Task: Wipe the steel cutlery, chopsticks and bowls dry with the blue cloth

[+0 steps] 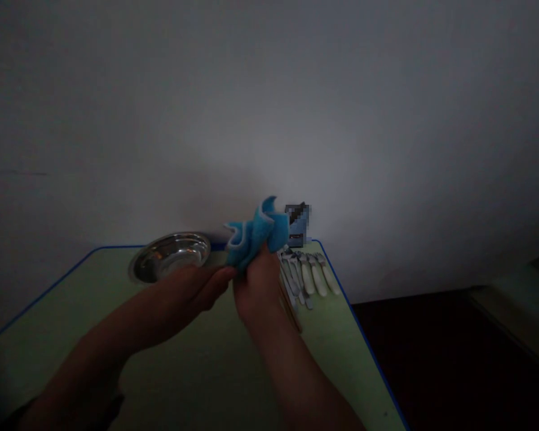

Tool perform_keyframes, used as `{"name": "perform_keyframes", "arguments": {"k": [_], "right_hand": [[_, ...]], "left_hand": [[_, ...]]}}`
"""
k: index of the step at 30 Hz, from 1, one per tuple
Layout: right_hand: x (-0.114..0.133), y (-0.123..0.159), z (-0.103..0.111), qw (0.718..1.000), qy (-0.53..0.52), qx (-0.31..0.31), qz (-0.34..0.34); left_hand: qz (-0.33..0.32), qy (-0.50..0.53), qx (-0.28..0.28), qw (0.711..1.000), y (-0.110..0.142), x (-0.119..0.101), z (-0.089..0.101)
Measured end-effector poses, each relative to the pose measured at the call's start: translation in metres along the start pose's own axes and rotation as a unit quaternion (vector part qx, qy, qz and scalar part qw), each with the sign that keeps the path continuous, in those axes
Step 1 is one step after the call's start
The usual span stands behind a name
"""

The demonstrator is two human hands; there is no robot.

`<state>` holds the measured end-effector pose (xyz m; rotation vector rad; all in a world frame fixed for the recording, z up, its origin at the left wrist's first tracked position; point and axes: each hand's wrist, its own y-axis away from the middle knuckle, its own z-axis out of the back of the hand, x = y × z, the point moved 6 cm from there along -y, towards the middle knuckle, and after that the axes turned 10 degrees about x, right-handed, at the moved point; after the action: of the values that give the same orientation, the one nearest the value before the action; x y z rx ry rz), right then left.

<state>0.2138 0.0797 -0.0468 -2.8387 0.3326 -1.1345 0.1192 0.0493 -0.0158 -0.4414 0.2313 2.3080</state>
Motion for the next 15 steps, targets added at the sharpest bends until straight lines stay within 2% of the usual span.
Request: {"name": "perform_keyframes", "arguments": {"k": [2, 5, 8, 11, 15], "right_hand": [[0.014, -0.008, 0.009, 0.997, -0.063, -0.045, 0.001], [0.038, -0.015, 0.023, 0.993, -0.061, -0.088, 0.044], [0.047, -0.018, 0.029, 0.993, -0.055, -0.084, 0.054], [0.048, -0.017, 0.030, 0.993, -0.072, -0.084, 0.044], [0.049, -0.017, 0.027, 0.992, -0.081, -0.080, 0.061]], "left_hand": [[0.003, 0.045, 0.038, 0.998, 0.006, 0.003, 0.002], [-0.008, 0.097, 0.110, 0.989, 0.013, 0.001, -0.001], [0.010, 0.148, 0.187, 0.971, 0.017, 0.001, -0.010], [0.036, 0.219, 0.264, 0.939, 0.022, 0.001, -0.020], [0.022, 0.258, 0.309, 0.915, 0.029, 0.000, -0.021]]}}
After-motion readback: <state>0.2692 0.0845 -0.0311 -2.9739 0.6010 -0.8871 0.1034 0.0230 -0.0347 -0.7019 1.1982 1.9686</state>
